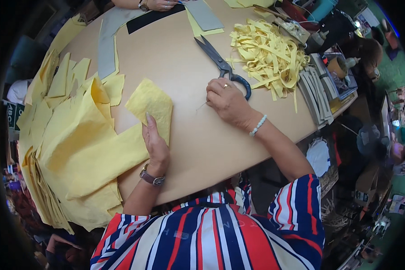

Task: The person cuts yellow fabric using large shears, following a pre-cut shape as a guide and moving the fabric across a large table in a workshop.

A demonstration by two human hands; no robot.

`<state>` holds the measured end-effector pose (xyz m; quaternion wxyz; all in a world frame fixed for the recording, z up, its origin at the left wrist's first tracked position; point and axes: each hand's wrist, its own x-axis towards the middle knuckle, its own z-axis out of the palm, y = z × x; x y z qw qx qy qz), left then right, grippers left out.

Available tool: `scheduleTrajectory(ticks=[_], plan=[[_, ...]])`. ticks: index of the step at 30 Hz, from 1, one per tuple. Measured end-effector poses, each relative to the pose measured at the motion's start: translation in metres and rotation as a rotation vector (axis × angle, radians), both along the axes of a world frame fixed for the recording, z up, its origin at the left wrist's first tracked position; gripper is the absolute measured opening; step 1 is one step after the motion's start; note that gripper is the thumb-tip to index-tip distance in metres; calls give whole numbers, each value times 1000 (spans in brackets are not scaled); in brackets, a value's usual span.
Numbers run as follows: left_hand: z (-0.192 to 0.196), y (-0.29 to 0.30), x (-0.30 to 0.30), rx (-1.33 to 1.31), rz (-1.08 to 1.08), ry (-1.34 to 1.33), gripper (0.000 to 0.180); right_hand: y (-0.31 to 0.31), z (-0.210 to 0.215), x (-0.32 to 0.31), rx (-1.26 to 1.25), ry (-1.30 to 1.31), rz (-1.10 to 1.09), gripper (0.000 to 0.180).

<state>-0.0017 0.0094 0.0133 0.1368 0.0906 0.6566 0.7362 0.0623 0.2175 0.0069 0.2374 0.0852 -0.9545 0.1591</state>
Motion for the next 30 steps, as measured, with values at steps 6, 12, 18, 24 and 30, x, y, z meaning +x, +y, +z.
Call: scheduleTrajectory(ticks=[6, 12, 18, 24, 30], plan=[[-16, -2, -5, 146, -145, -14, 53, -9, 11, 7, -1138, 20, -184, 6], [-10, -5, -3, 104, -157, 6, 52, -15, 22, 50, -1386, 5, -357, 9], [-9, 1, -4, 117, -160, 1, 51, -28, 0, 9, -409, -51, -239, 12], [-2, -1, -2, 95, -150, -40, 54, -26, -10, -1, -221, -83, -208, 13], [-3, -3, -2, 90, -180, 22, 51, -11, 12, 23, -1564, 119, -167, 10]])
